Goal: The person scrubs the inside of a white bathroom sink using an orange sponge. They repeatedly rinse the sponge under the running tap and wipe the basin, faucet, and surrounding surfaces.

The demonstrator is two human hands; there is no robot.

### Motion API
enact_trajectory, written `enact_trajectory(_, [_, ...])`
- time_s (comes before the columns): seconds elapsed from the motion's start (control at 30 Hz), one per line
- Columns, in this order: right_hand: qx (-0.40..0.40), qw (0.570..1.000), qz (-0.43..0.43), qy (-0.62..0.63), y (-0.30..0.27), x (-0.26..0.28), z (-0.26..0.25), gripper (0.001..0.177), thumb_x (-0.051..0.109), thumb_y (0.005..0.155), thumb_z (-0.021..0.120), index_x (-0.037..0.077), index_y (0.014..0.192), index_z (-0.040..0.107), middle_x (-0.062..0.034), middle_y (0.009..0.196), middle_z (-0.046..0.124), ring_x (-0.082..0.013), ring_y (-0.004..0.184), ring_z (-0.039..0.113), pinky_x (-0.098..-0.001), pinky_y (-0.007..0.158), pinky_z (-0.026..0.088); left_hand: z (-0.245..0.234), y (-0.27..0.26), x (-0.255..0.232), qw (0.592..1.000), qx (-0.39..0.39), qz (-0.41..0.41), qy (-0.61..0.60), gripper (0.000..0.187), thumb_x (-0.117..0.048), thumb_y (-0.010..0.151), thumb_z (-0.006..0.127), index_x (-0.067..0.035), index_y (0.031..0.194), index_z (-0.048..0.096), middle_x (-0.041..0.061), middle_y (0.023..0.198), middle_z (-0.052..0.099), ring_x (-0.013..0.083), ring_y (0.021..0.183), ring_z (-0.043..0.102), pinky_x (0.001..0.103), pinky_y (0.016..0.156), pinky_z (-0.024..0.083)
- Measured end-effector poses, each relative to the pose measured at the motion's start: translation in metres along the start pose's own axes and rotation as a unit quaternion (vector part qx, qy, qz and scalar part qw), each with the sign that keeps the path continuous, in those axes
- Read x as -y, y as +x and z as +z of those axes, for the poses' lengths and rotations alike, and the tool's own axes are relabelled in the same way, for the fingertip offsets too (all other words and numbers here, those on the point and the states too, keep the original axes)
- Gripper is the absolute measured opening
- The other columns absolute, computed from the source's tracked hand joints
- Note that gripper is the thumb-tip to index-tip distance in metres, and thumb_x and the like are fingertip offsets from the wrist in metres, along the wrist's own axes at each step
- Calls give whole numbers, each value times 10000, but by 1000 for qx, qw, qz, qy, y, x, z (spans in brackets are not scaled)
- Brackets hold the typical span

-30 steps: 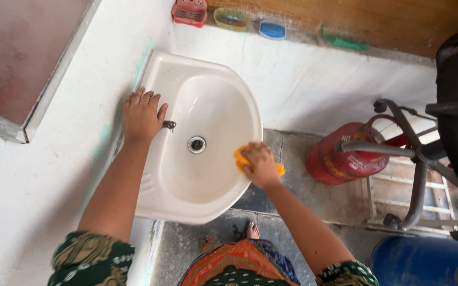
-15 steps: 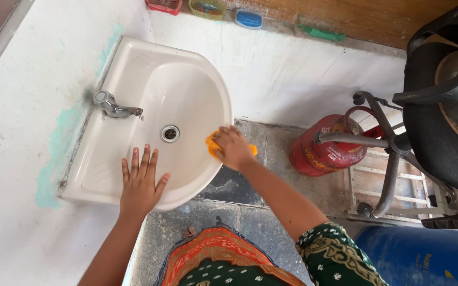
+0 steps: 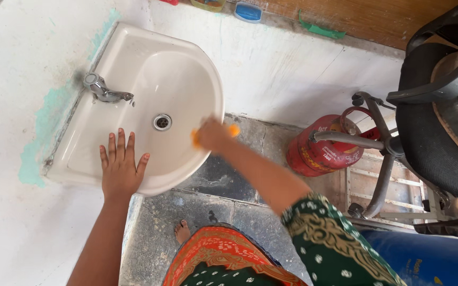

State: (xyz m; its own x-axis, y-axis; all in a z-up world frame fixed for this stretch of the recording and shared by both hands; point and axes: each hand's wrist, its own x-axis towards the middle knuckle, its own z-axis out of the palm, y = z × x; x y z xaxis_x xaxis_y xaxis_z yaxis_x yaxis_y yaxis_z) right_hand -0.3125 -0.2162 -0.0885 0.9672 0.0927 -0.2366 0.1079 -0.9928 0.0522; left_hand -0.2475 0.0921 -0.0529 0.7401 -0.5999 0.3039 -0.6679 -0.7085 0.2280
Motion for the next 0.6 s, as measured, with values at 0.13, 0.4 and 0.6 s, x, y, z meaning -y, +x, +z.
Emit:
enact_trajectory(0.13, [-122,991,15,-56,24,-30,14,369,357,929,491,113,922,768,-125,1017,746,-305,1102,641,-529,1025,487,0,-1,0,1000,17,-2,-10,701,-583,1045,354,-142,1589,381,124,1684,292,318,1577,181,556,1273,92])
enact_trajectory(0.4, [-11,974,-34,223,-10,112,2,386,388,913,556,89,1042,763,-187,990,756,-375,987,717,-504,949,539,-1,0,3,999,-6,-4,-41,678,-548,1045,404,-131,1580,409,145,1683,309,341,1570,204,557,1273,109])
enact_trajectory(0.6, [-29,999,-5,-39,19,-4,0,309,310,858,540,147,932,792,-92,992,765,-294,1031,693,-538,998,465,-1,-1,0,1000,-4,-12,-17,666,-553,1037,428,-141,1561,440,140,1660,332,355,1553,224,563,1260,131])
